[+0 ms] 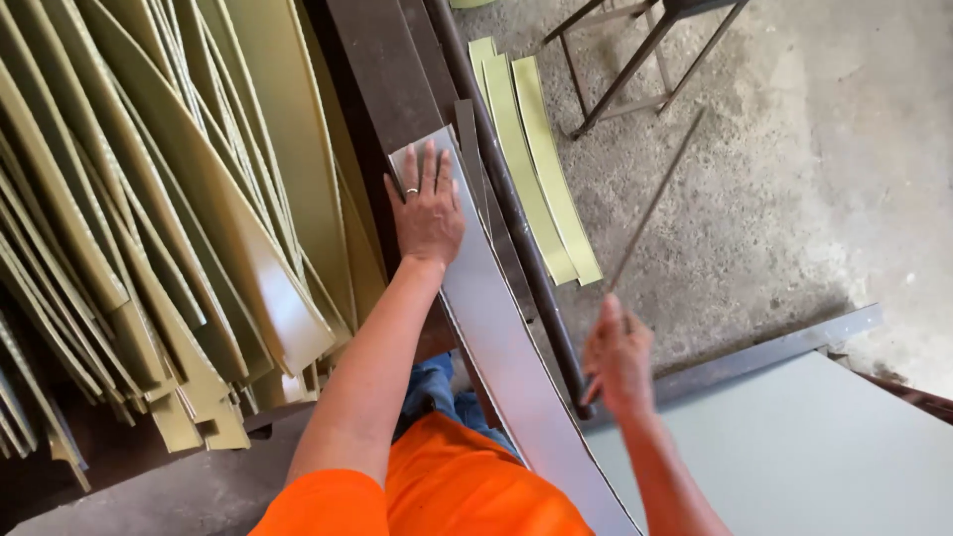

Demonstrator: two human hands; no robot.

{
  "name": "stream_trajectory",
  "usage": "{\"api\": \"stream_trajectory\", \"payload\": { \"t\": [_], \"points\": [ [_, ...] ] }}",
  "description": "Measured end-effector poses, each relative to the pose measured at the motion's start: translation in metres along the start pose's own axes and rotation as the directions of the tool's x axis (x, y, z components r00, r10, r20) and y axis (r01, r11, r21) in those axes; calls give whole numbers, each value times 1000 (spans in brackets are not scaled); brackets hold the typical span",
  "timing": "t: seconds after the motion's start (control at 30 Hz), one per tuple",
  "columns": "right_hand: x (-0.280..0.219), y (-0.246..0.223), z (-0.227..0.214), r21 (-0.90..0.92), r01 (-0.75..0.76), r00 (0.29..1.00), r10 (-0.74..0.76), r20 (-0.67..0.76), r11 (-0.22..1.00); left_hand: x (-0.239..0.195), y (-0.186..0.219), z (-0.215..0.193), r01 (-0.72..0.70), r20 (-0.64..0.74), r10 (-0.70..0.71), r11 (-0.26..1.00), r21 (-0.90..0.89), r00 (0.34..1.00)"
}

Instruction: Trim the edges of long material strips using a handheld trimming tool.

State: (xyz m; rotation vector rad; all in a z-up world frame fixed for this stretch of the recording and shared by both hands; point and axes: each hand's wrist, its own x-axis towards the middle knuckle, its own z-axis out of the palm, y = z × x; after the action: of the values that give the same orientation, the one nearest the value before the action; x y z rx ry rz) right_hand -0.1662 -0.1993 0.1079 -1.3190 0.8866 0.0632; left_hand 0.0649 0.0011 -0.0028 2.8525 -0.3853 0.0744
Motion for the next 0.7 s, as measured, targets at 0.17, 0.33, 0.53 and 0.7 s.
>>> {"api": "stream_trajectory", "payload": {
  "t": [0.17,0.33,0.53,0.7],
  "points": [
    [2,12,14,-610,-334,857,501,122,719,6,1,-5,-7,-23,8,999,41,1000],
    [40,30,-4,-10,13,977,-11,213,1000,2,2,0,-7,-22,7,1000,24,1000],
    [39,9,7,-465,-156,886,332,325,871,8,1,4,-10,-44,11,999,37,999],
    [51,15,26,-182,-151,943,197,268,972,-5,3,0,-8,-42,10,999,40,999]
  ]
}}
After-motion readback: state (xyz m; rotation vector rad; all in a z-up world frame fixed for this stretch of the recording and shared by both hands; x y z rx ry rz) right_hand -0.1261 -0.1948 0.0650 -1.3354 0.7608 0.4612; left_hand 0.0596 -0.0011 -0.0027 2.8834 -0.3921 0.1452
